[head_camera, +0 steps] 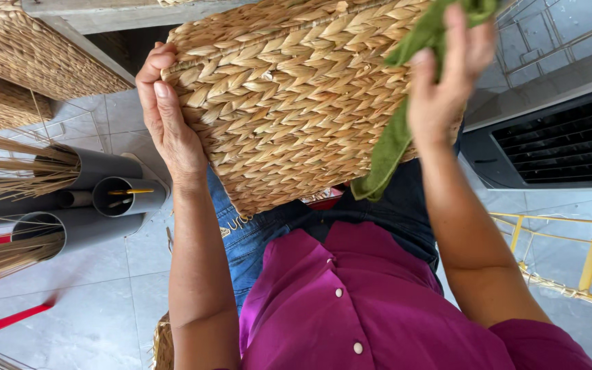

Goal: The person wipes woven water-hyacinth storage baskets with a green cloth, turning each basket to clean its sides, bottom, and interior, and occasionally trims stray fibers from the weave with scissors. They work through several baskets one at a time while seated.

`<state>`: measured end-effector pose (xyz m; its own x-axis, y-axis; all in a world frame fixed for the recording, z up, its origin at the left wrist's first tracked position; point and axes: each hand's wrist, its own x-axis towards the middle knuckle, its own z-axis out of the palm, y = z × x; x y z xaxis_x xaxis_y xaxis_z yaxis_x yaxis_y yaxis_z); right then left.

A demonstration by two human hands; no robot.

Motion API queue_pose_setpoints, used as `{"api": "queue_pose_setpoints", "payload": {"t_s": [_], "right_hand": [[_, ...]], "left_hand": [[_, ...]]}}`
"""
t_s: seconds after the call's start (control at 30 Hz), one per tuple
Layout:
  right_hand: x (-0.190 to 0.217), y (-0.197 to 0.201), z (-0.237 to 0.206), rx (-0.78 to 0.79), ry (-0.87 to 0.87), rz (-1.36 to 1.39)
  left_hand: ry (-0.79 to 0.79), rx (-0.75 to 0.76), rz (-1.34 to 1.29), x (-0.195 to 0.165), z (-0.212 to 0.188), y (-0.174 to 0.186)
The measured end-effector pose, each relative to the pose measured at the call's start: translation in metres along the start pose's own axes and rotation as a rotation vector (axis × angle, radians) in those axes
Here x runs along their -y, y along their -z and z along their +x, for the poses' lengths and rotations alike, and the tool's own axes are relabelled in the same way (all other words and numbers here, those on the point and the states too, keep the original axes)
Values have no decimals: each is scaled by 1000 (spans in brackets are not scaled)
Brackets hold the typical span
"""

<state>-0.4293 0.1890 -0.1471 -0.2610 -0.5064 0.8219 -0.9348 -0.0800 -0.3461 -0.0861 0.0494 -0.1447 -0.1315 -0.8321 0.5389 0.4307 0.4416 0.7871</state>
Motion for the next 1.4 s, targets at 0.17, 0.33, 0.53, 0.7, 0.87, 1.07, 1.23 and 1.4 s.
{"api": "queue_pose_setpoints", "payload": {"t_s": [0.17,0.33,0.53,0.7,0.87,1.07,1.23,1.4], "right_hand": [[69,-37,-31,96,106,98],[158,-48,-53,396,226,504],[139,-40,9,411,-429,1124],[52,35,82,-141,-320,1418],[36,59,32,478,37,414],[23,18,-39,438,231,-128],[80,-19,-72,337,92,-8],[180,-53,-96,542,419,281]], "left_hand": [[8,-6,-39,6,4,4],[7,-4,-19,10,10,8],[35,-5,-37,9,10,12],[31,-25,-19,7,10,9],[37,-33,-53,7,7,6],[21,-11,-46,9,5,7],[42,-16,-61,7,9,6],[32,2,-13,3,5,10]]}}
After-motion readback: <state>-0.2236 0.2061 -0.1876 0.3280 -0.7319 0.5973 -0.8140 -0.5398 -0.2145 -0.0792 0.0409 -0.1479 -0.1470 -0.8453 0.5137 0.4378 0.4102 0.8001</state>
